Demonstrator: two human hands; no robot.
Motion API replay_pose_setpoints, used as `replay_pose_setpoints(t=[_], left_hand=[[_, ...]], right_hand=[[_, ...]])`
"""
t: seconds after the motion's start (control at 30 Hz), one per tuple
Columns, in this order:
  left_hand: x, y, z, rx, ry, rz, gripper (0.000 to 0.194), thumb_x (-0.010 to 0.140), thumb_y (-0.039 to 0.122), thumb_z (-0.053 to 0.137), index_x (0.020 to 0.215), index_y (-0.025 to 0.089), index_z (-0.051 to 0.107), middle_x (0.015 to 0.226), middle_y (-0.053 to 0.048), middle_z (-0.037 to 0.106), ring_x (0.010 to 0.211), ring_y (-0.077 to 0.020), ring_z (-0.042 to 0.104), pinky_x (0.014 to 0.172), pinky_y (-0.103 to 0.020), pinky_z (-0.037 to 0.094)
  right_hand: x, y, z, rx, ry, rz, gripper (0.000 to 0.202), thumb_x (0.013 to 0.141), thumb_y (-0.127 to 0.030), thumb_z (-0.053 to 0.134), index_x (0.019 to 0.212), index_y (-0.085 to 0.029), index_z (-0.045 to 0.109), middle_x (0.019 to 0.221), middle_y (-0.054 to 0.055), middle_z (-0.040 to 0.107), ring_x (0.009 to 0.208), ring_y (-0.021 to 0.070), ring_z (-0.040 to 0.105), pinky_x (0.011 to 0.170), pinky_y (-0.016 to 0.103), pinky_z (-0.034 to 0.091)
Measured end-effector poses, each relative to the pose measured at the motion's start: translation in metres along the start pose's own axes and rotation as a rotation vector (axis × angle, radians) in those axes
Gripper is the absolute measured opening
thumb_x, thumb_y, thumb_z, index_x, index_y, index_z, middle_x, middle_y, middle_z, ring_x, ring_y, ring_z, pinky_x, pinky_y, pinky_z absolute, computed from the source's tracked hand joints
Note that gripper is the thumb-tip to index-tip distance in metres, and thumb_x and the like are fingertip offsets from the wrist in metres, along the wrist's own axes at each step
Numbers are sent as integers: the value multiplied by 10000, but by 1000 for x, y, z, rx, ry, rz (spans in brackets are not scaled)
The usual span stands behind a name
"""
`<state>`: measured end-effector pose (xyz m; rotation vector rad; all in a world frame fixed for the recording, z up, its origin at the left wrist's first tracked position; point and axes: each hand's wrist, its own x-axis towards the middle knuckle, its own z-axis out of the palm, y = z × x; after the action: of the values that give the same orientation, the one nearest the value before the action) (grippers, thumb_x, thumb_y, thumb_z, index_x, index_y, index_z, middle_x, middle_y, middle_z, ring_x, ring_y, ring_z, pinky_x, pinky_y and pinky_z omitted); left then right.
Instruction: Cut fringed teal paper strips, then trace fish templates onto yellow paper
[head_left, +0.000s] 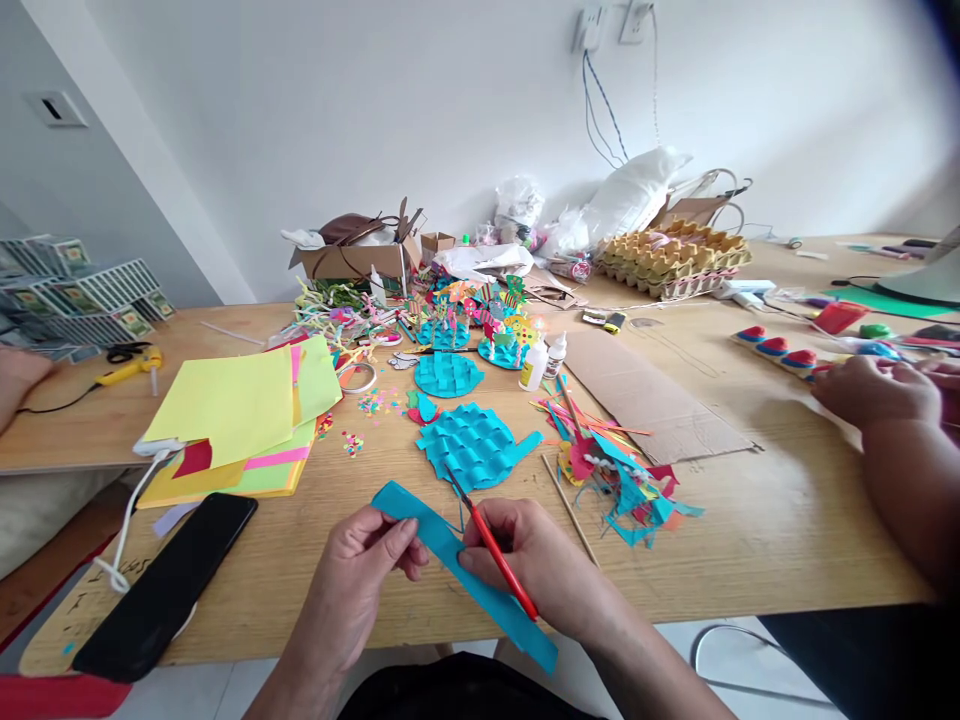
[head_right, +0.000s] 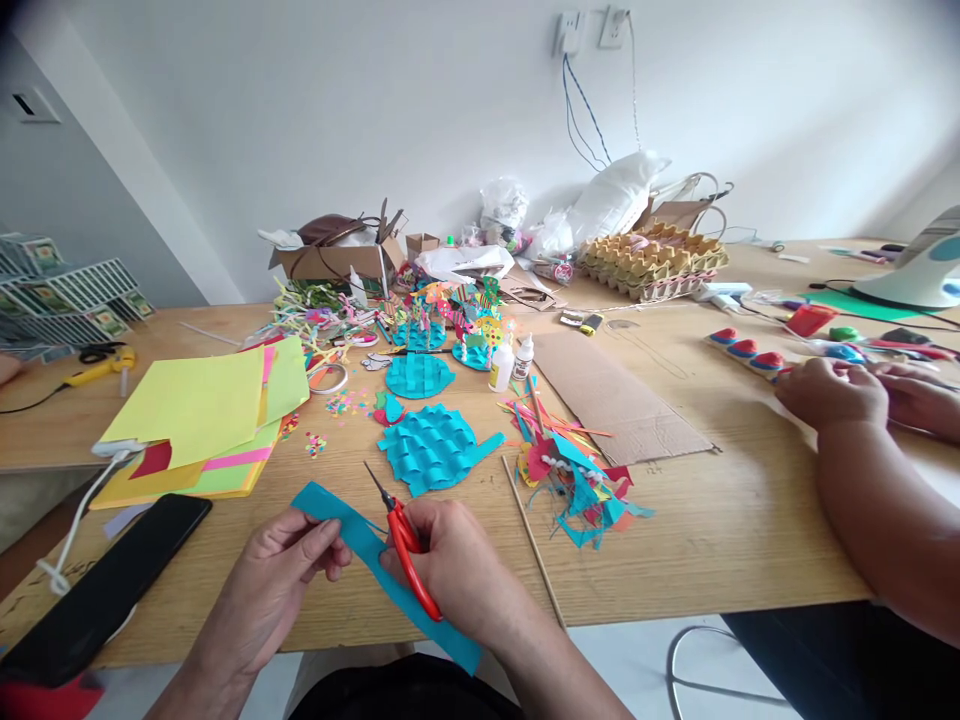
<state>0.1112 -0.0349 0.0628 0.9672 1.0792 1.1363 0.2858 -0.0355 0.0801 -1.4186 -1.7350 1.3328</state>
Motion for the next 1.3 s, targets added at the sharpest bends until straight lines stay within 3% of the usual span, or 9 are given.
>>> replay_pose_setpoints(t=[0.3,0.53,0.77,0.9,1.03,1.13,1.3], left_hand=[[0,-2,-5,39,-28,20,174,709,293,671,624,147,632,546,3,620,499,-97,528,479,-191,429],[-2,-2,-7,12,57,-26,168,639,313,724,671,153,683,651,-22,678,618,-156,609,594,-261,518],[-6,0,-7,-46,-21,-107,180,623,324,737,626,155,676,568,-11,657,544,-127,591,529,-220,503],[-7,-1,-7,-75,-49,-144,194,616,338,742,633,155,677,572,-16,667,527,-122,590,508,-211,498],[-5,-1,-11,-59,-6,-132,193,617,334,743,625,155,671,558,-13,667,517,-119,593,509,-204,495],[-3,-2,-13,-32,20,-111,195,623,332,736,621,150,668,547,-16,662,503,-118,590,500,-201,488],[-2,-3,-10,8,57,-72,188,622,324,733,626,148,667,557,-17,658,529,-131,601,501,-207,492]], right_hand=[[2,2,2,-21,19,20,114,677,-194,500,587,-174,432,526,-62,361,500,73,315,427,179,239],[1,-3,5,51,2,22,138,696,-212,492,574,-166,447,519,-59,347,489,71,326,427,178,245],[5,0,5,52,78,10,140,722,-226,474,597,-163,472,544,-41,422,519,85,381,461,184,291],[4,4,2,-158,200,-56,221,780,-306,475,603,-179,440,532,-46,401,506,91,363,461,197,264],[-19,-1,-4,-436,331,-172,214,829,-330,427,670,-187,447,602,-9,491,539,121,433,501,221,296],[-41,-6,-6,-578,253,-274,153,820,-314,442,763,-191,512,723,30,565,607,151,503,549,240,335],[-51,4,2,-765,159,-242,111,800,-279,484,799,-200,563,734,31,609,600,171,550,556,260,334]])
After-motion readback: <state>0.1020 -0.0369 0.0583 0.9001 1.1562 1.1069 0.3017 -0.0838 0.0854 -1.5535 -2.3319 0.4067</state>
